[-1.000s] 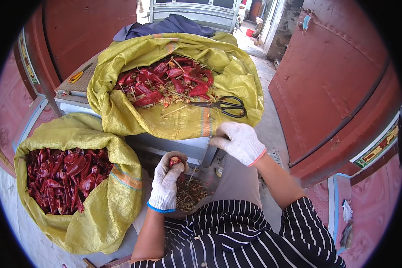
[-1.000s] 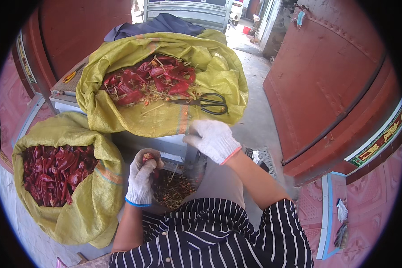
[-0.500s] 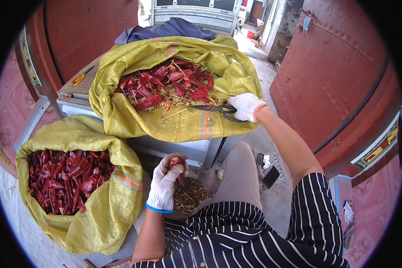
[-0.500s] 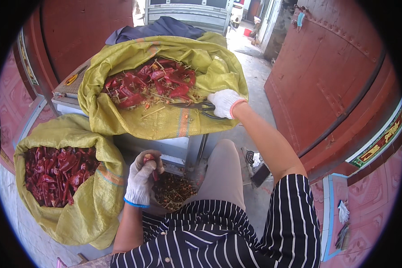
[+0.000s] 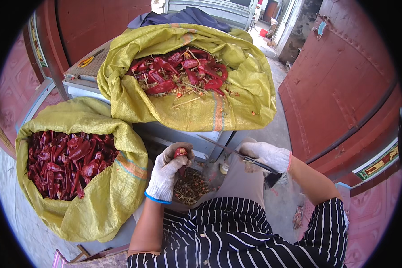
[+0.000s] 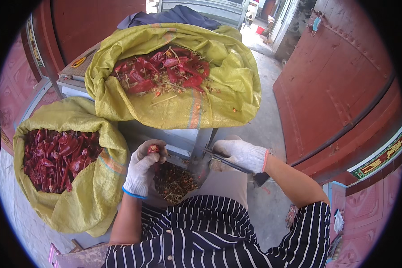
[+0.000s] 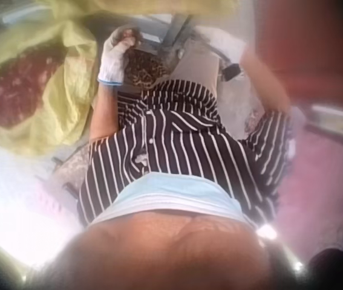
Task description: The person sits at a workstation and uses scissors to trim the stems off dried red chili peppers. They pick peppers from a large yellow sack, cut the stems, and place the trimmed peppers into a second sack while discarding the stems onto a cloth.
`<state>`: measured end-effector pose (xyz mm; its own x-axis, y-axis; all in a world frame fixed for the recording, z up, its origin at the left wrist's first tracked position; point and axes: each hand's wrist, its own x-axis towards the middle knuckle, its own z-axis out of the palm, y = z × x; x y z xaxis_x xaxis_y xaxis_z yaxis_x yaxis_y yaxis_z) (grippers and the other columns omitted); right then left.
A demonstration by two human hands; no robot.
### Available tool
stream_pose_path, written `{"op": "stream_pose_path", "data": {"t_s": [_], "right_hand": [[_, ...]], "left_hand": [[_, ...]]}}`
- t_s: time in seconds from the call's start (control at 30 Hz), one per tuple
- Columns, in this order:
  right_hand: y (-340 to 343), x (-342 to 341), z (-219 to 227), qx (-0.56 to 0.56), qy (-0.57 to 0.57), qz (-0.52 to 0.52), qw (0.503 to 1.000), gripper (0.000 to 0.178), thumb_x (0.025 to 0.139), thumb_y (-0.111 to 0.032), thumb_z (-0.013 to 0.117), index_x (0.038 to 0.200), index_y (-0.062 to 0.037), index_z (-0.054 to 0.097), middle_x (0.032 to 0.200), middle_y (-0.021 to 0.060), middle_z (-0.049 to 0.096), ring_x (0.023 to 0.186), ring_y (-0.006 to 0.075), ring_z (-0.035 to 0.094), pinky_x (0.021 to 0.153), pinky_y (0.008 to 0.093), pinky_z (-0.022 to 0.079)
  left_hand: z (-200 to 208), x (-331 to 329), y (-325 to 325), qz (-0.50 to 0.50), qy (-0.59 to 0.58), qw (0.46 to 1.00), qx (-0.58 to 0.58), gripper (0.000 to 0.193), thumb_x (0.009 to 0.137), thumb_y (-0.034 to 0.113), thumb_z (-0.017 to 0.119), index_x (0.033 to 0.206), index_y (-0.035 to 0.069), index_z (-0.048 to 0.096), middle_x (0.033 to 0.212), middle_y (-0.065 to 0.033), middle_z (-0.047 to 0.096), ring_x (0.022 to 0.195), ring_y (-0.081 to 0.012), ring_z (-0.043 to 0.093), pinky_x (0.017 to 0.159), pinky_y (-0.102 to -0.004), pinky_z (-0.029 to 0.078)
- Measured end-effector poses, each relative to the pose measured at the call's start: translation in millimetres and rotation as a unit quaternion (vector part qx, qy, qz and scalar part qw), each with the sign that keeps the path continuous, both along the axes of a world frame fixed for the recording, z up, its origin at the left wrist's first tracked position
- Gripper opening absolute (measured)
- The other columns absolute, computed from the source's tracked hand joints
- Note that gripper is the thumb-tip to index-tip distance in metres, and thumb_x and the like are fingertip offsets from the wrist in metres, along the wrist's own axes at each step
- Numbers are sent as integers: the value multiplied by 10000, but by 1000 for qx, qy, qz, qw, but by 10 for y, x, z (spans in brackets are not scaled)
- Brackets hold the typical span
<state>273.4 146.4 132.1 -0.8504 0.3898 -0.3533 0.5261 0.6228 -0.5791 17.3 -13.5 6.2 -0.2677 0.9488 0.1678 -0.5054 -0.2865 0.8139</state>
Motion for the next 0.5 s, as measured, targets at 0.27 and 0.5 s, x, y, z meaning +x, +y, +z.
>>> {"op": "stream_pose_path", "data": {"t_s": [0.27, 0.5], "right_hand": [[-280, 29, -255, -439, -3, -36, 898, 559, 957, -579, 599, 1017, -24, 596, 777, -28, 526, 642, 59, 461, 551, 225, 352], [-351, 3, -145, -462, -36, -54, 884, 697, 918, -703, 571, 1006, -12, 597, 744, -35, 517, 617, 48, 449, 518, 210, 332]], "left_hand": [[-122, -70, 14, -7, -63, 998, -17, 462, 740, 105, 666, 1167, -68, 631, 1041, -143, 692, 887, -204, 645, 831, -315, 531], [-195, -103, 18, -8, -73, 996, -51, 441, 710, 61, 581, 1118, -94, 638, 995, -129, 673, 884, -196, 639, 808, -303, 529]]}}
